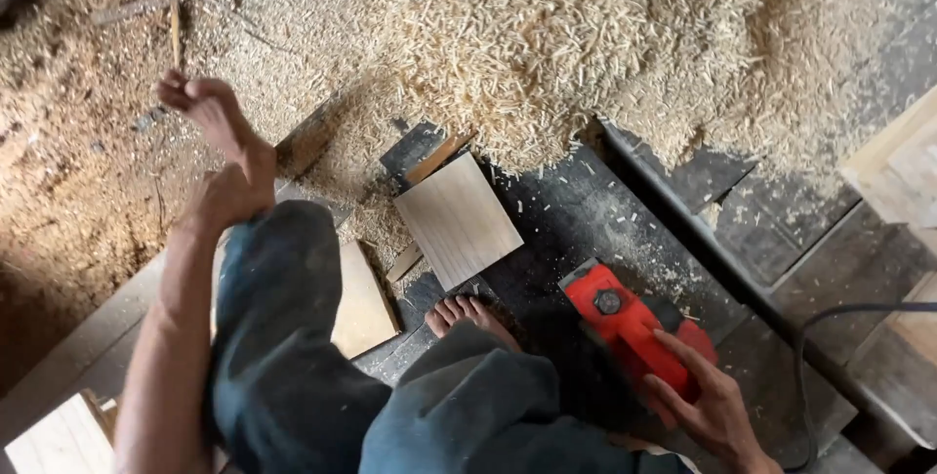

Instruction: Using an electric hand planer to smooth the surface of small wooden boards while sitting on the floor.

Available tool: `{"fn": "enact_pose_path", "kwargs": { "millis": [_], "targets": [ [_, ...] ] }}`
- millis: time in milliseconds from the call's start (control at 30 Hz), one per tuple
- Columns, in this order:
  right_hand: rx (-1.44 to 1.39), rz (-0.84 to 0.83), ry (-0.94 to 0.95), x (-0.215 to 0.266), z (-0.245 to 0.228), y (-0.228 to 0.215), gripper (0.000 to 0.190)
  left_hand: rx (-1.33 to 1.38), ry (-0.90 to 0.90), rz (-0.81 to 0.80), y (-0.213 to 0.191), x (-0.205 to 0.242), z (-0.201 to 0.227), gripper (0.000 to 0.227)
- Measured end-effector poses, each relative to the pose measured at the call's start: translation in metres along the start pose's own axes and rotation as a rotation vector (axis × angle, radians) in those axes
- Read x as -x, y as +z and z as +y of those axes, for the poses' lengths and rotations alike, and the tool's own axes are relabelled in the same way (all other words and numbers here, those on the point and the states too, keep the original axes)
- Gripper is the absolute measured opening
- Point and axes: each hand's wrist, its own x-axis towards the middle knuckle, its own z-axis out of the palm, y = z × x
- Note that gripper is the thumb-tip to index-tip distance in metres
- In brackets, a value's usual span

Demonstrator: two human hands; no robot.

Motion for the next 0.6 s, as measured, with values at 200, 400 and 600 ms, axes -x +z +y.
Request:
{"fn": "enact_pose_path", "kwargs": {
  "millis": [200, 400, 600],
  "targets": [
    [-0.021, -0.073, -0.114, -0.011, 0.024, 0.014, 0.072, 0.107, -0.258, -0.873, -0.047, 0.010, 0.067, 0.023],
    [-0.039, -0.162, -0.016, -0.015, 0.015, 0.008, 0.071, 0.140, -0.916, -1.158, 0.046, 0.063, 0.202, 0.090],
    [-0.175, -0.159, -0.173, -0.019, -0.013, -0.004, 0.058, 0.731, -1.452, -0.463, 0.092, 0.118, 0.267, 0.051]
  ]
}}
